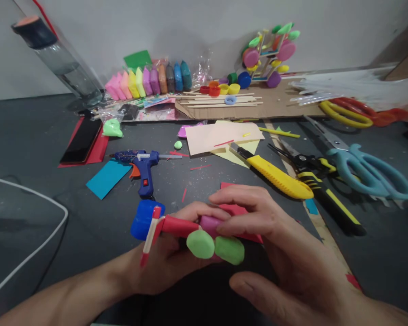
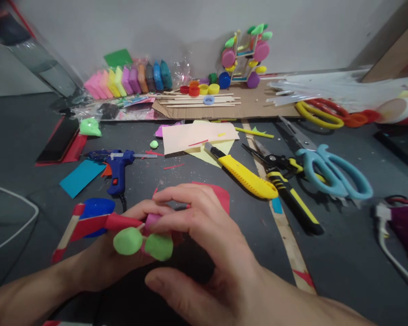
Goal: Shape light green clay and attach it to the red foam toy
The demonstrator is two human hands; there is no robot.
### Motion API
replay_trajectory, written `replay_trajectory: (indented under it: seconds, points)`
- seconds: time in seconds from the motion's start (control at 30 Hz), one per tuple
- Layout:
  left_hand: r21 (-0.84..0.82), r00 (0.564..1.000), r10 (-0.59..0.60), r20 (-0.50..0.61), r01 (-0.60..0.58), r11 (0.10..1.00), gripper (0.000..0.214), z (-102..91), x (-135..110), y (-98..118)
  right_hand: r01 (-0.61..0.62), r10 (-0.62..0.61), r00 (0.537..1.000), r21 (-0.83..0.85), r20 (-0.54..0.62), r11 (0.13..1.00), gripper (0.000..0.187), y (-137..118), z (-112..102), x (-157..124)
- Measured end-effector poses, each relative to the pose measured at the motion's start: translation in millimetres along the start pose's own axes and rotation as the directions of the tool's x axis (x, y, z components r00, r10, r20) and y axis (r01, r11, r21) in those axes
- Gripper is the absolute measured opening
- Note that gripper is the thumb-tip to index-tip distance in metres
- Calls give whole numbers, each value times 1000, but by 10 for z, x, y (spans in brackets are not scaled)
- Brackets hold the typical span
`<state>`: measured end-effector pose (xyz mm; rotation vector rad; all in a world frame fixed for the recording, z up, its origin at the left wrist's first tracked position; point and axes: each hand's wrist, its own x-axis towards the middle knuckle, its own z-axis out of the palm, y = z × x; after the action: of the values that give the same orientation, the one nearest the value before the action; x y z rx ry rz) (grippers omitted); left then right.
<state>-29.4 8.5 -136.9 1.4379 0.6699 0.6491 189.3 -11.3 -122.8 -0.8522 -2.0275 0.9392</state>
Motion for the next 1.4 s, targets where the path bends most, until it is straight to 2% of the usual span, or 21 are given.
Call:
replay_trajectory:
  seconds: [0.1, 0.23, 0.33, 0.43, 0.57, 0.63, 0.77, 0.9, 1.0, 1.17, 1.27, 1.4]
  points:
    - [-7, 999, -24, -31, 23, 1000, 26, 14, 14, 20, 4, -5, 1000, -48, -9, 999, 36, -12, -3, -12]
    - [25, 1000, -25, 12, 24, 999, 26, 20, 12, 4, 20, -29, 998, -145, -61, 989, 29, -38, 10, -16]
    - [40, 999, -28, 20, 27, 999, 26, 36, -4, -26, 36, -67, 992, -281, -102, 959, 25, -54, 45, 9]
    - [100, 1000, -11, -29, 13, 995, 31, 71, -38, -58, 55, -126, 983, -430, -137, 901, 22, -55, 90, 36]
    - [190, 991, -40, -126, 64, 980, 28, 123, -87, -73, 50, -157, 972, -505, -173, 862, 20, -42, 113, 50]
    - [247, 983, -67, -169, 109, 963, 27, 136, -103, -71, 53, -158, 974, -519, -160, 853, 18, -40, 100, 54]
    - [405, 974, -7, -225, 100, 909, 33, 139, -117, -56, 59, -156, 977, -522, -144, 851, 19, -41, 72, 63]
    - [504, 964, -39, -264, 173, 846, 19, 159, -96, 4, 48, -147, 977, -509, -157, 859, 19, -48, 90, 73]
    - [476, 959, -55, -279, 188, 859, 11, 185, -73, 40, 45, -147, 975, -502, -165, 863, 19, -55, 118, 84]
    - [487, 956, -55, -289, 196, 851, 16, 170, -79, 17, 53, -146, 975, -463, -169, 885, 23, -69, 103, 70]
    - [418, 968, -71, -240, 169, 893, 16, 139, -92, 0, 34, -104, 983, -402, -153, 915, 28, -58, 41, 38]
    - [348, 967, -75, -245, 160, 924, 14, 117, -92, -27, 8, -84, 983, -414, -164, 910, 34, 15, 15, 20]
